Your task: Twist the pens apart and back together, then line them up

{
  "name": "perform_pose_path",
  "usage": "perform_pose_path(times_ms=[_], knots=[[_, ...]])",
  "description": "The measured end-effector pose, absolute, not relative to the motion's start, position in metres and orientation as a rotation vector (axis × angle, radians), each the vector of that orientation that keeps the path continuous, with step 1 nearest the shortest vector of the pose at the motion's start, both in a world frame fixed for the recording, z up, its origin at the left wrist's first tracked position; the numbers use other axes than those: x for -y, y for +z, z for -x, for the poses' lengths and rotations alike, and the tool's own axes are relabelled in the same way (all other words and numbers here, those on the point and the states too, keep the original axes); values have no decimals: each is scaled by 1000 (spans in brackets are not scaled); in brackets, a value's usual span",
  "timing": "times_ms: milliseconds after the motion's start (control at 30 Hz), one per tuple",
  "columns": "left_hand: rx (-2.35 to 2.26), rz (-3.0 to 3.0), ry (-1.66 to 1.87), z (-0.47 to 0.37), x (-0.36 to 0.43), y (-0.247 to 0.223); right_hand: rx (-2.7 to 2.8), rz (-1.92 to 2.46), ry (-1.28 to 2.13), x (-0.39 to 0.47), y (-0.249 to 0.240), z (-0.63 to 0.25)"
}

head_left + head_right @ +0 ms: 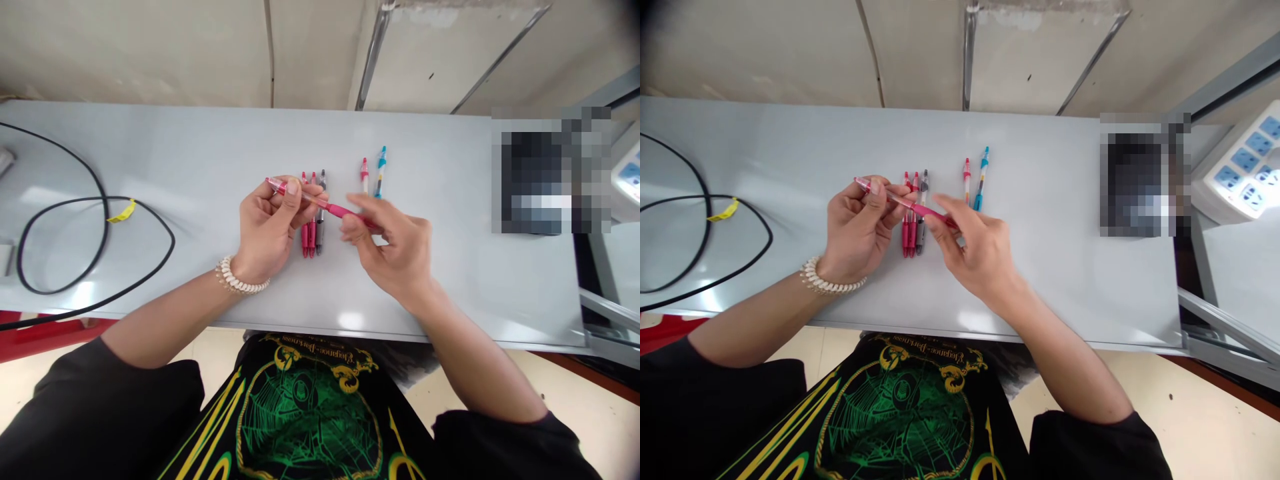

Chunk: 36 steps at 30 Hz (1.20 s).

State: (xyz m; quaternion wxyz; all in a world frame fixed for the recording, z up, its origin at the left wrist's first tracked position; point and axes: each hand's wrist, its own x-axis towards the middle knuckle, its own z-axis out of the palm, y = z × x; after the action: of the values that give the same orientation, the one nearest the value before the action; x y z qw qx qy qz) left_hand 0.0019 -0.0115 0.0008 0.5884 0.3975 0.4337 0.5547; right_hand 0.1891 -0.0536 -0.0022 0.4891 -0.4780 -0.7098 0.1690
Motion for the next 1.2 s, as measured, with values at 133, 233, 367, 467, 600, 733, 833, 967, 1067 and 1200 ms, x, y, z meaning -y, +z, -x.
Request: perform_pose_path(times_ms=[133,233,367,467,600,733,833,967,1067,1200], knots=[[-1014,-930,1312,-1,11,1,1735,1151,399,54,-1,-190],[-991,-949,1320,0,11,0,1711,1190,398,53,1,-190],[-998,-980,1316,0,12,0,1714,1167,441,54,4,-189],[-1018,-1007,1314,0,12,0,1677,1209,580,56,5,-188],[-995,-1038,1328,2,13,-2,1671,1208,584,57,6,-188],[-952,-1040,1330,2,13,-2,1655,1214,649,58,6,-187],[-949,-1035,1329,2,14,0,1681,1183,587,58,6,-187],[-932,-1036,1311,2,14,0,1703,1230,695,57,5,-188],[-903,-1033,1315,3,14,0,1741,1152,531,55,2,-189],[-966,-1041,1297,3,14,0,1764,1173,612,54,-2,-190]])
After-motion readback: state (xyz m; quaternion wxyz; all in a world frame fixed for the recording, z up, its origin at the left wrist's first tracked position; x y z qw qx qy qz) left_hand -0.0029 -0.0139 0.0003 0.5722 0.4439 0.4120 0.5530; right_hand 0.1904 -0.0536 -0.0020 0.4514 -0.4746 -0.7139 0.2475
